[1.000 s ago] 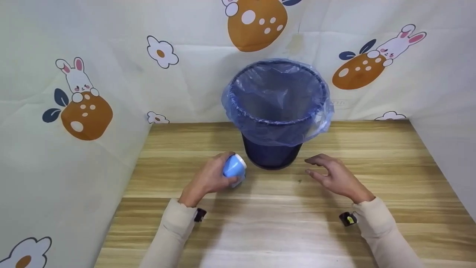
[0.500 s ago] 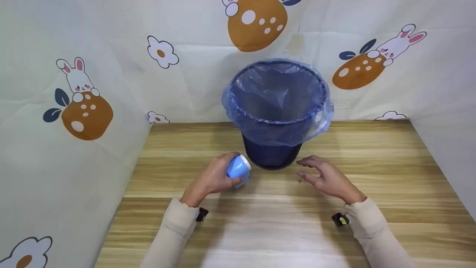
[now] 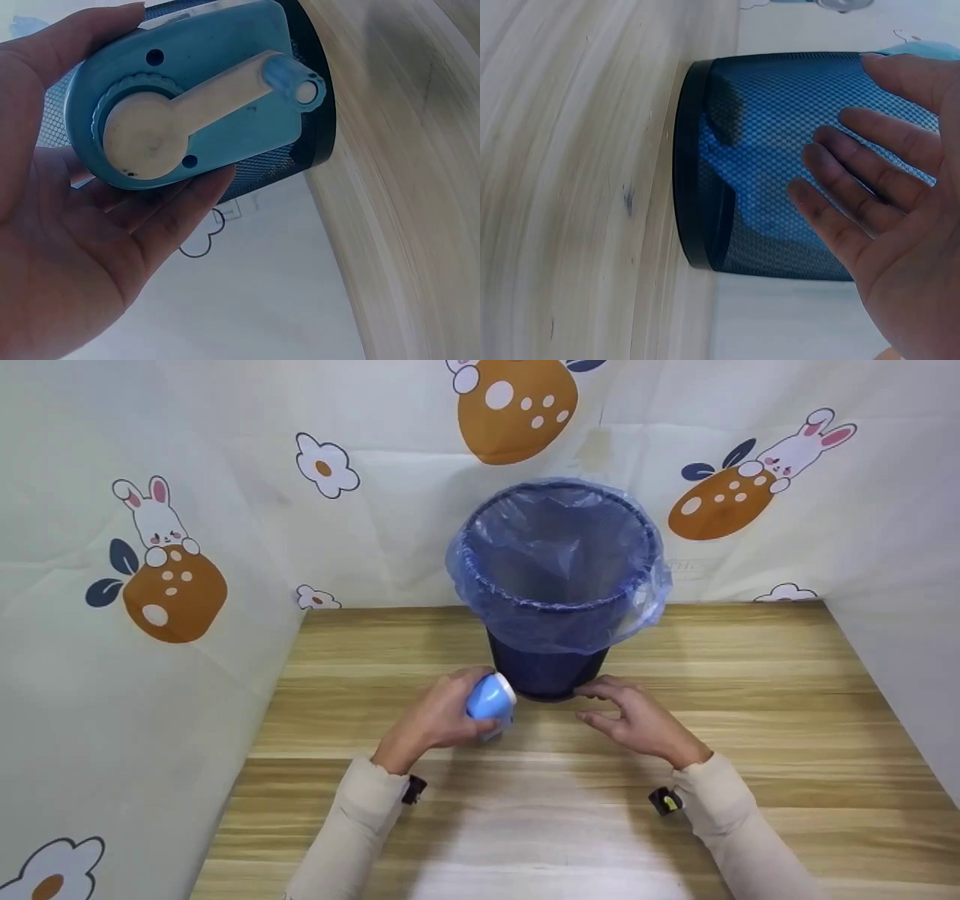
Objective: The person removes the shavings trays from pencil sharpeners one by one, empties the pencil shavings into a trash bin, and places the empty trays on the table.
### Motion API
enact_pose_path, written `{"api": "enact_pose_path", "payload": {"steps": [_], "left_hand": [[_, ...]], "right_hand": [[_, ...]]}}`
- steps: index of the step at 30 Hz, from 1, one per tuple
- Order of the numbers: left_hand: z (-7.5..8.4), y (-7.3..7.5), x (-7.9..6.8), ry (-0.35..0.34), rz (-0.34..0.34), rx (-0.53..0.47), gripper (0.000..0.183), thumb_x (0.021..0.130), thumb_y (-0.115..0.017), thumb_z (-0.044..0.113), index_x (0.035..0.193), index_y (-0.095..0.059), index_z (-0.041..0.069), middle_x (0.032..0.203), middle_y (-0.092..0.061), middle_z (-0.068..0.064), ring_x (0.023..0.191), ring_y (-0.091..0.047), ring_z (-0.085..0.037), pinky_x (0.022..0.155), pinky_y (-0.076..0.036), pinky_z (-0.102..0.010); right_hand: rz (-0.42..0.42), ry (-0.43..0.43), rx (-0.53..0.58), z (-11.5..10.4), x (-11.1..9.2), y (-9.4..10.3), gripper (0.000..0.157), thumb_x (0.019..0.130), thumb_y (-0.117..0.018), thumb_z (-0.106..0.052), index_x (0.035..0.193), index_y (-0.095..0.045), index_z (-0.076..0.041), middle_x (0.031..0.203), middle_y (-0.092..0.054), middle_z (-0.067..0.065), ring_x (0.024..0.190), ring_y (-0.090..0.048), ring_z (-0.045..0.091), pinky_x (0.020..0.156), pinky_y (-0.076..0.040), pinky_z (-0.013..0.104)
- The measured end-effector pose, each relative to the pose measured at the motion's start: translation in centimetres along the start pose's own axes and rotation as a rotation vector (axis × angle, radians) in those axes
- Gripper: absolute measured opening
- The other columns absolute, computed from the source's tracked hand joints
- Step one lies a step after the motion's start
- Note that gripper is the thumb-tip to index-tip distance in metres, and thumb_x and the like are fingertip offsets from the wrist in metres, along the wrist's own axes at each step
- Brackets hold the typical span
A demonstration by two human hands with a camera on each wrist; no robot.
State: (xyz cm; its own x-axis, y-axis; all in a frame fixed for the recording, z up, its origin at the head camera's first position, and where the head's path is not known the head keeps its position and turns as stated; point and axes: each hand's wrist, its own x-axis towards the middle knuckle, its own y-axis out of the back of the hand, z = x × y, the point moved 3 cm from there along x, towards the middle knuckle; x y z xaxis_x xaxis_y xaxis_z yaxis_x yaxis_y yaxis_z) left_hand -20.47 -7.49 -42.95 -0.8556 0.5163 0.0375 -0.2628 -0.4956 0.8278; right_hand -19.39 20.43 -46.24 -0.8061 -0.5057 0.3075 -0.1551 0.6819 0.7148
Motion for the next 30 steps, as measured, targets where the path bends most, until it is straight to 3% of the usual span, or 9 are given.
{"api": "enact_pose_path", "payload": {"steps": [6, 15, 20, 30], "left_hand": [[0.6, -0.2, 0.4, -0.035, -0.01, -0.022, 0.069, 0.079, -0.08, 0.025, 0.137, -0.052, -0.001, 0.127, -0.062, -0.018, 0.103, -0.064, -0.029, 0.086, -0.056, -0.042], [1.4, -0.4, 0.7, -0.075, -0.034, -0.031, 0.067, 0.08, -0.079, 0.025, 0.137, -0.052, 0.004, 0.116, -0.067, -0.015, 0.095, -0.066, -0.026, 0.08, -0.057, -0.039], [1.9, -0.4, 0.8, -0.089, -0.062, -0.026, 0.066, 0.081, -0.079, 0.027, 0.138, -0.052, 0.006, 0.121, -0.066, -0.013, 0.099, -0.065, -0.025, 0.084, -0.057, -0.039], [3.3, -0.9, 1.2, -0.175, -0.124, -0.041, 0.068, 0.08, -0.082, 0.025, 0.138, -0.052, 0.005, 0.128, -0.063, -0.011, 0.109, -0.062, -0.025, 0.092, -0.054, -0.04]], "right_hand": [[-0.021, 0.013, 0.001, -0.4, 0.6, -0.8, 0.031, 0.09, -0.073, -0.019, 0.118, -0.07, -0.006, 0.119, -0.069, 0.009, 0.107, -0.065, 0.026, 0.091, -0.054, 0.044], [-0.04, -0.004, 0.061, -1.0, 1.2, -1.8, 0.036, 0.091, -0.072, -0.022, 0.123, -0.067, -0.006, 0.116, -0.068, 0.008, 0.104, -0.063, 0.025, 0.089, -0.054, 0.048], [-0.048, -0.01, 0.112, -1.1, 1.4, -2.3, 0.04, 0.09, -0.074, -0.02, 0.126, -0.065, -0.004, 0.117, -0.067, 0.013, 0.105, -0.063, 0.026, 0.09, -0.054, 0.048], [-0.116, -0.036, 0.194, -1.8, 1.6, -3.2, 0.05, 0.085, -0.079, -0.021, 0.129, -0.062, -0.004, 0.12, -0.065, 0.006, 0.108, -0.063, 0.026, 0.094, -0.054, 0.045]]}}
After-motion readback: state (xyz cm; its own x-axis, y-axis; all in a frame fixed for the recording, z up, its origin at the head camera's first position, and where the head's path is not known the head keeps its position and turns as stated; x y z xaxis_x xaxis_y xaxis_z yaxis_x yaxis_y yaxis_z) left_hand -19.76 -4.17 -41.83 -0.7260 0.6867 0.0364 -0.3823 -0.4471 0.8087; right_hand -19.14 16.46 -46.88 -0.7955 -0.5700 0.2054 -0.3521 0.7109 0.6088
